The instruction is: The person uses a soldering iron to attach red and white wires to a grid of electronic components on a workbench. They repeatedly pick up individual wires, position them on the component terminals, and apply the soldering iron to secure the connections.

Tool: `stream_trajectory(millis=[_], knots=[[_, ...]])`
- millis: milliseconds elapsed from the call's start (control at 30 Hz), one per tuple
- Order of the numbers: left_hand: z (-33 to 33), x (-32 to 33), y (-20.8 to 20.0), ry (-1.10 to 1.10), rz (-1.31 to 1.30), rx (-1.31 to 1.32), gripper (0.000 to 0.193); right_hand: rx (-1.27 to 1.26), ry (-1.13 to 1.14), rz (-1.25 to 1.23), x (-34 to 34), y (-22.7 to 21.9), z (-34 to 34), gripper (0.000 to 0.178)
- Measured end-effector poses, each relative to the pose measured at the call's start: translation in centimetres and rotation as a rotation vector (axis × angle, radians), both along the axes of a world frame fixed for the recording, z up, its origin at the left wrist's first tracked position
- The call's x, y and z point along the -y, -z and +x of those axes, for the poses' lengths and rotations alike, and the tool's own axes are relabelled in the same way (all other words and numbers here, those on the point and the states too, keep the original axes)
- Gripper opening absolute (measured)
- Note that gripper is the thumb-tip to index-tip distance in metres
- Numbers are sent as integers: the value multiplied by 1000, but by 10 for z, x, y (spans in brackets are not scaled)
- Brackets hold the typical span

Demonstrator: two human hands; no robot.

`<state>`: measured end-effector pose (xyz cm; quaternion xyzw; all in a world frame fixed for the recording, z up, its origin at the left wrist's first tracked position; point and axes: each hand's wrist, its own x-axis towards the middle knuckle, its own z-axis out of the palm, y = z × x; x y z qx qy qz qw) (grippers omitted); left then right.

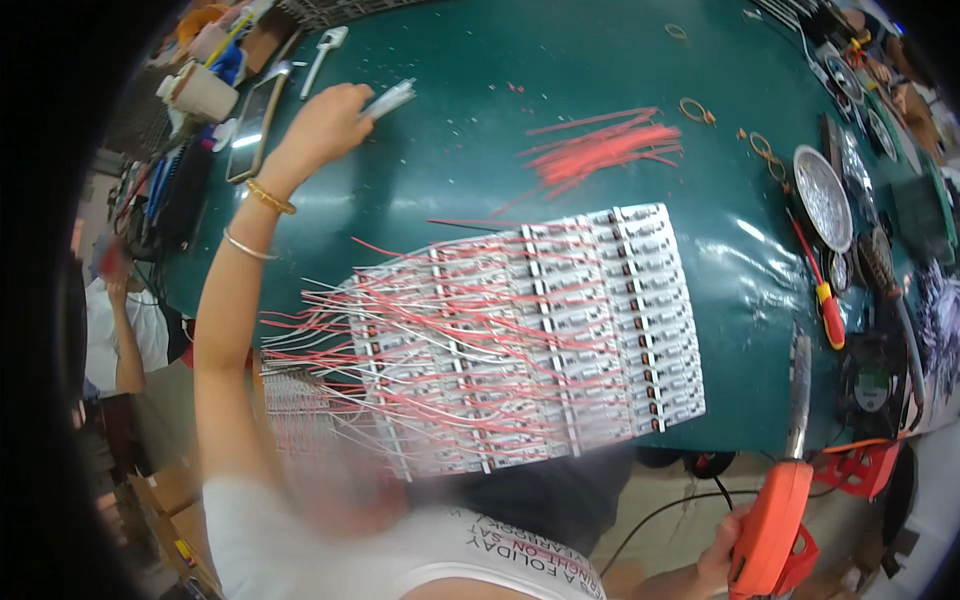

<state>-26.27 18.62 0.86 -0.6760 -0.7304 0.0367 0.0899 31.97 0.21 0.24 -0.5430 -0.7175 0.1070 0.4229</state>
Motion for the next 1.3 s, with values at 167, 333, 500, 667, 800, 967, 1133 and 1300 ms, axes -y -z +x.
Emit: stream_trajectory(millis=[167,333,500,667,800,967,1133,1300], knots=[[5,-9,-7,22,46,-205,9,-158,-59,-107,11,21,-3,37],[5,-10,-11,-2,126,-187,8,-267,-34,-121,13,21,-14,36],[-20,-3,-16,46,197,79,16,-296,-17,-123,17,32,-4,39],[-11,1,-44,151,241,202,18,-324,-9,-61,12,35,-10,32],[32,9,-82,295,138,-65,17,-444,-71,-100,14,53,11,39],[112,22,-81,281,-120,-440,11,-656,-108,-97,13,31,-23,59],[125,28,-65,359,-217,-308,7,-713,-214,-85,10,34,-34,65],[139,42,-60,339,6,529,8,-693,-289,-155,5,21,-46,68]])
